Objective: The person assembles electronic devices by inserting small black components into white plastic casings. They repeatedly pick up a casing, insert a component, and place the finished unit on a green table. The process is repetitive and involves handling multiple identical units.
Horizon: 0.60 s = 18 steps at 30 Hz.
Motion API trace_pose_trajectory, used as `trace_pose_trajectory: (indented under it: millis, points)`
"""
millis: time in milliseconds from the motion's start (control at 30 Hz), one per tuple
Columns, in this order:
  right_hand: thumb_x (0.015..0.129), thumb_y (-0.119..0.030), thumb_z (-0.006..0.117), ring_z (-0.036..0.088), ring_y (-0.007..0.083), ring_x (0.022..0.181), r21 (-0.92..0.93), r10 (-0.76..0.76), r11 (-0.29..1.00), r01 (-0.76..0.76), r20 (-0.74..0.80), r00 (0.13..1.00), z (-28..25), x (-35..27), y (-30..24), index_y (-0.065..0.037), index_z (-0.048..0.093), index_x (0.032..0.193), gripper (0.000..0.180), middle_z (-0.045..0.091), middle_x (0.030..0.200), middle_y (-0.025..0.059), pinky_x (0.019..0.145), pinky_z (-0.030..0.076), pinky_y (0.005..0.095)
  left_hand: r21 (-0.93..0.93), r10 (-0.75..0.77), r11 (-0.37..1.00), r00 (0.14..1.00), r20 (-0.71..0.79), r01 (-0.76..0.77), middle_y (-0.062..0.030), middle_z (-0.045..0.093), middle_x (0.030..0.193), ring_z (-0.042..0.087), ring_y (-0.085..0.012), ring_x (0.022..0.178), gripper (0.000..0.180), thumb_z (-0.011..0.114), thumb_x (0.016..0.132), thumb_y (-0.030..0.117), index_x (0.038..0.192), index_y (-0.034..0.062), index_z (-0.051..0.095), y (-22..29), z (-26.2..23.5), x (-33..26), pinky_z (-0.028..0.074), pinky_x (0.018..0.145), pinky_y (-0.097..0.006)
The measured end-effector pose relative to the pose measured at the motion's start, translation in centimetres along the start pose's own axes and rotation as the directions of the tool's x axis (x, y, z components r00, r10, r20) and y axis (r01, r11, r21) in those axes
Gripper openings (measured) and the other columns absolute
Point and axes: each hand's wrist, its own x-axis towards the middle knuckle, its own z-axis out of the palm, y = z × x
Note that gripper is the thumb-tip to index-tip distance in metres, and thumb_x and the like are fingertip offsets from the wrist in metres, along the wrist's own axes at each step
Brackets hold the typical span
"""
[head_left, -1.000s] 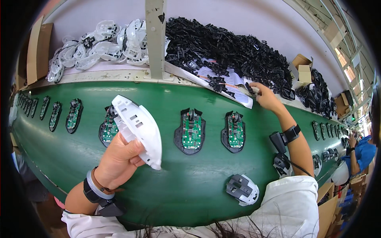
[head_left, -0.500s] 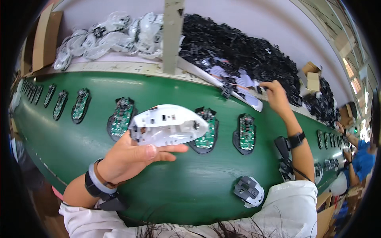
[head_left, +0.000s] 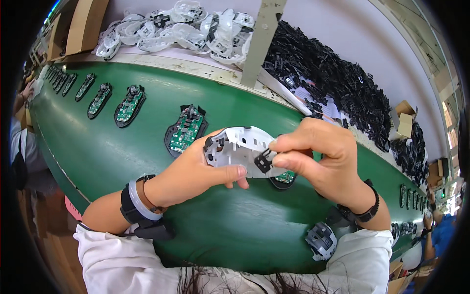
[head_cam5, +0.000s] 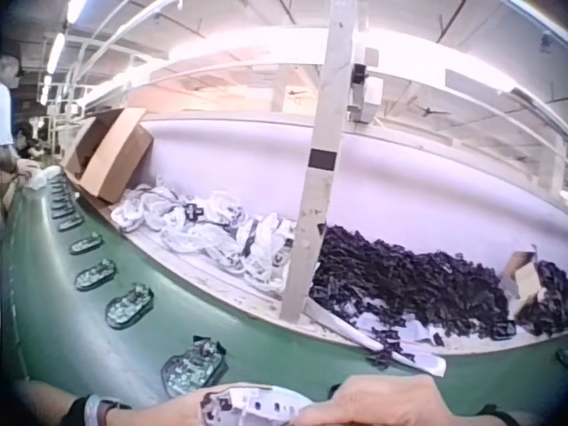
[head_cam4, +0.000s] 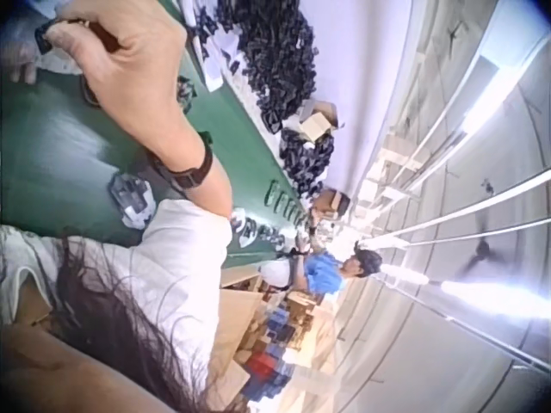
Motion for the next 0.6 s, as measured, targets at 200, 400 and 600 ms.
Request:
trace_pose_trajectory:
  millis: [200,400,600]
  points:
    - [0.081,-0.009,0.071,0.056,0.0043,0.059,0.276,0.203,0.943,-0.185,-0.037,0.979,2.3,-0.1,1.0,0.000,0.066,0.086,0.011,0.065,0.073,0.0019,0.052,0.044,0.0212,-0.047,0.024,0.998,0.983,-0.180,-0.033,-0.0031,0.063,0.097,0.062,-0.0108,0.077,0.033,0.063,0.087,0.016,0.117,0.0049,0.052,-0.4,-0.6,0.1,0.049,0.065,-0.024]
    - [0.070,-0.010,0.077,0.056,0.0151,0.051,-0.182,-0.270,0.947,0.265,0.000,0.963,3.5,-1.0,1.2,-0.005,0.068,0.083,0.016,0.062,0.066,0.0054,0.049,0.044,0.0254,-0.347,-0.013,0.936,0.977,-0.212,-0.063,-0.0055,0.062,0.104,0.062,-0.0171,0.093,0.029,0.053,0.091,0.020,0.115,0.0053,0.053,-1.0,-1.1,0.6,0.049,0.081,-0.030]
    - [0.061,-0.009,0.079,0.057,0.0223,0.063,-0.323,-0.469,0.843,0.431,-0.048,0.882,1.8,0.6,0.4,-0.005,0.067,0.083,0.026,0.058,0.072,0.0056,0.052,0.045,0.0302,-0.244,-0.132,0.961,0.991,0.011,0.131,-0.0065,0.059,0.109,0.059,-0.0123,0.090,0.047,0.048,0.087,0.013,0.132,0.0025,0.042,1.1,-1.0,0.1,0.049,0.070,-0.025]
